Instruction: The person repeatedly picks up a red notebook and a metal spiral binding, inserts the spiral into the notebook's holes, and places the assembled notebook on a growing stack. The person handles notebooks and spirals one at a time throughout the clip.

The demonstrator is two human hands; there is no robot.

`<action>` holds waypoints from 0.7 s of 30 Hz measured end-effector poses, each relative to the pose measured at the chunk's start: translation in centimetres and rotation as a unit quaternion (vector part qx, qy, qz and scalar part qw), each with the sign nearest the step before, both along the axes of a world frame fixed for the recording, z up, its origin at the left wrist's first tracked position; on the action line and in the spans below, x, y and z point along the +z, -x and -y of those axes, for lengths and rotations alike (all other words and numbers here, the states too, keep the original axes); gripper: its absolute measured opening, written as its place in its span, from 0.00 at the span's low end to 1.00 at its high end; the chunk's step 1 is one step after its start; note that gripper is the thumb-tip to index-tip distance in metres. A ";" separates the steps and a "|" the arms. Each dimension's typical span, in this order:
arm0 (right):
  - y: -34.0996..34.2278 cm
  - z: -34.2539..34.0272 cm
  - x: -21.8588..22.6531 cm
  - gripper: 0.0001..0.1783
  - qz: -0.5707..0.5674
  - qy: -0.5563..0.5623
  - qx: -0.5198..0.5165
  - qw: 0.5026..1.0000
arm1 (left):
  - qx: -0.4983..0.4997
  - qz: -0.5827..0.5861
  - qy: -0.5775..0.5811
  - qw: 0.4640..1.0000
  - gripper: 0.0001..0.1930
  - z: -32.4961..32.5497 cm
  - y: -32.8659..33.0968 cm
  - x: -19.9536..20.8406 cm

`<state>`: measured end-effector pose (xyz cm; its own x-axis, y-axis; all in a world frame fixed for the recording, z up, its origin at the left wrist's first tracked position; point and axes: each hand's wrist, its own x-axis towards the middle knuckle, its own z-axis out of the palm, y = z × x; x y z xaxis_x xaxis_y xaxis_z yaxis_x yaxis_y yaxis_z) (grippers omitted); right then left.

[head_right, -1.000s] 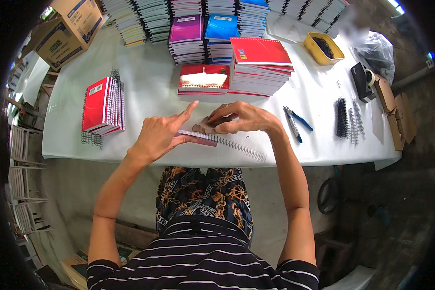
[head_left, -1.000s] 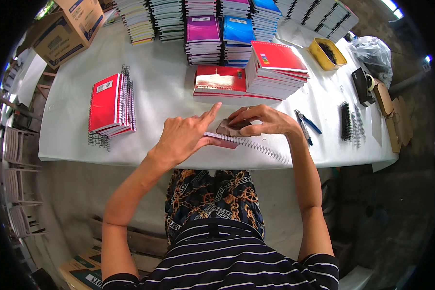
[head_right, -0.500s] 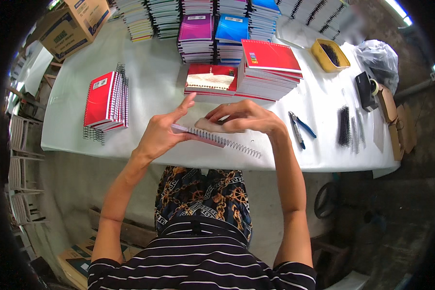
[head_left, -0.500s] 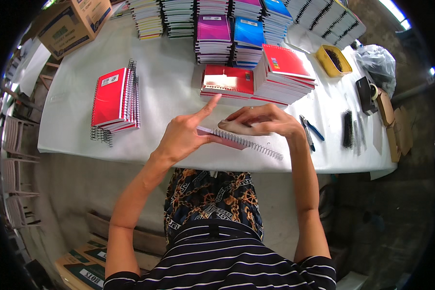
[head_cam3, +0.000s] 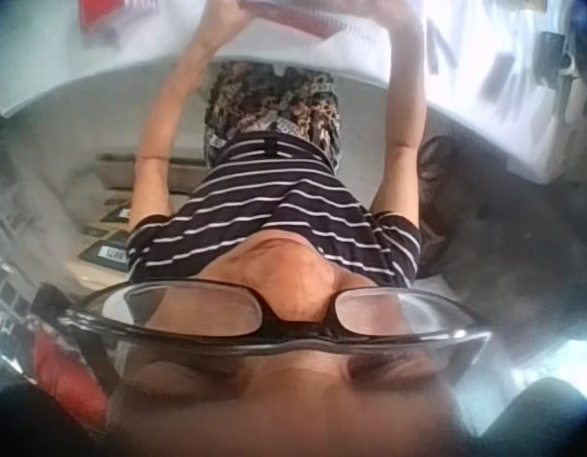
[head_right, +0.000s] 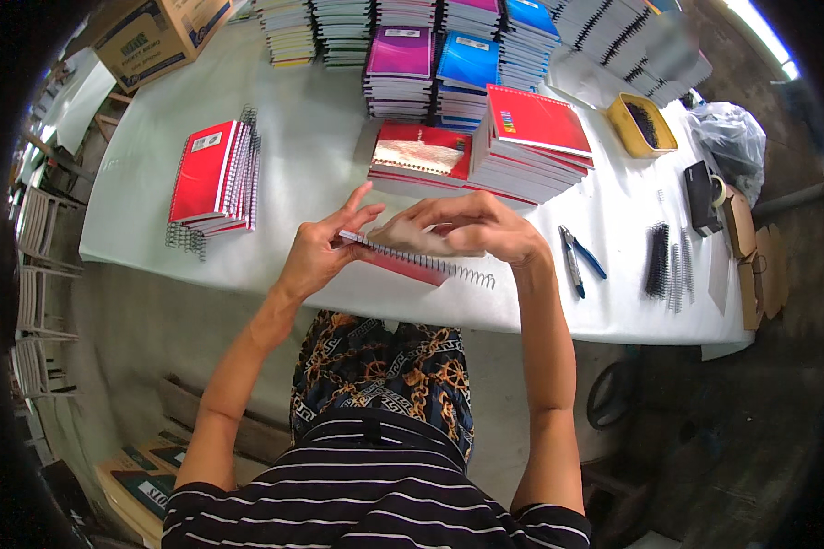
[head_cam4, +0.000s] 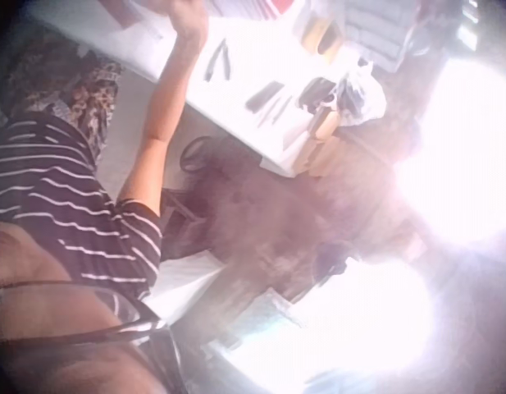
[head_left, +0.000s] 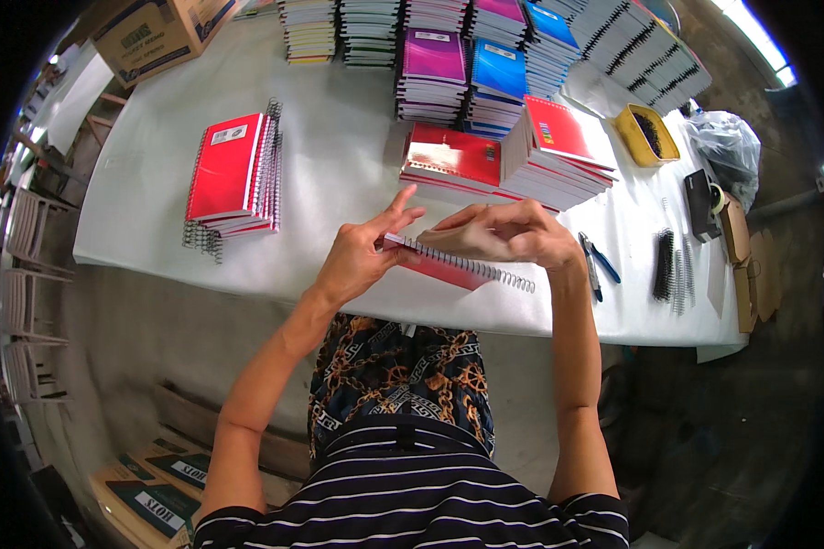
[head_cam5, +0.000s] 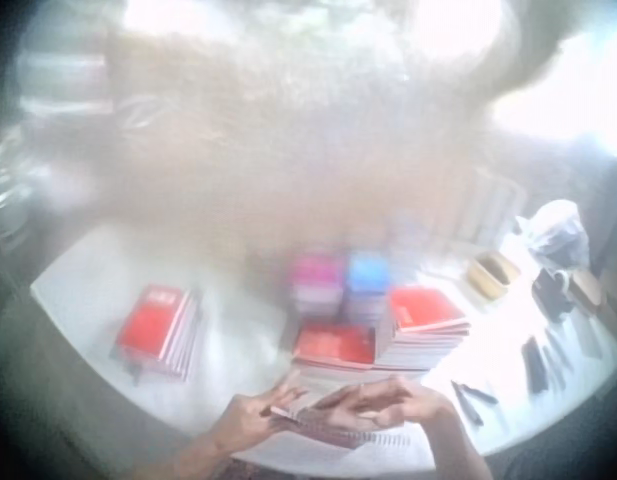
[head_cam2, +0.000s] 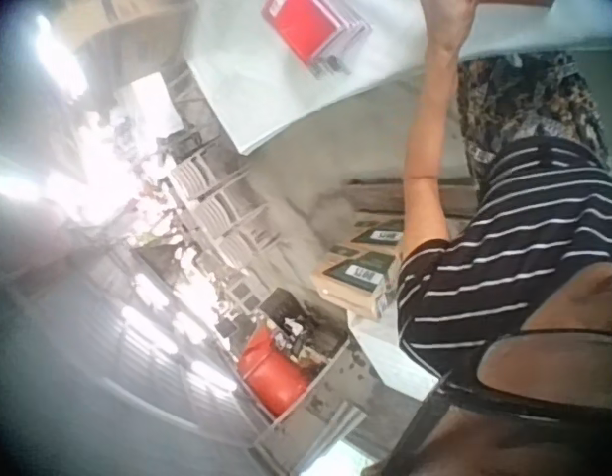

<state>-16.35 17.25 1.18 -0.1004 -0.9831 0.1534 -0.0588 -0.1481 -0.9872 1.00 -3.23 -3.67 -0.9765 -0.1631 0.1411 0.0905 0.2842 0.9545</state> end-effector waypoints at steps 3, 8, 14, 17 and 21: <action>-0.9 1.3 1.2 0.25 -0.187 -0.179 -0.064 0.964 | -0.019 -0.053 -0.010 0.998 0.44 0.0 0.0 -0.7; -1.6 1.4 1.9 0.26 -0.167 -0.183 -0.063 0.967 | -0.020 -0.025 -0.014 0.999 0.43 0.1 -0.2 -0.4; -0.3 -1.7 0.8 0.31 -0.191 -0.160 -0.189 0.950 | -0.112 -0.018 -0.099 0.989 0.29 1.5 -0.3 -0.3; -0.5 -4.2 0.0 0.29 -0.262 -0.173 -0.303 0.900 | -0.111 0.017 -0.158 0.981 0.26 2.0 -0.6 0.6; -2.5 -7.0 -2.2 0.28 -0.372 -0.179 -0.367 0.834 | -0.038 -0.108 -0.149 0.982 0.23 2.2 -0.6 3.6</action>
<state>-13.85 24.25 -1.04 -0.7022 -0.6956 0.1520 -0.6203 0.4928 -0.6103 1.57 -5.41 -0.08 -0.9399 -0.1562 0.3036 0.3104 -0.0210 0.9504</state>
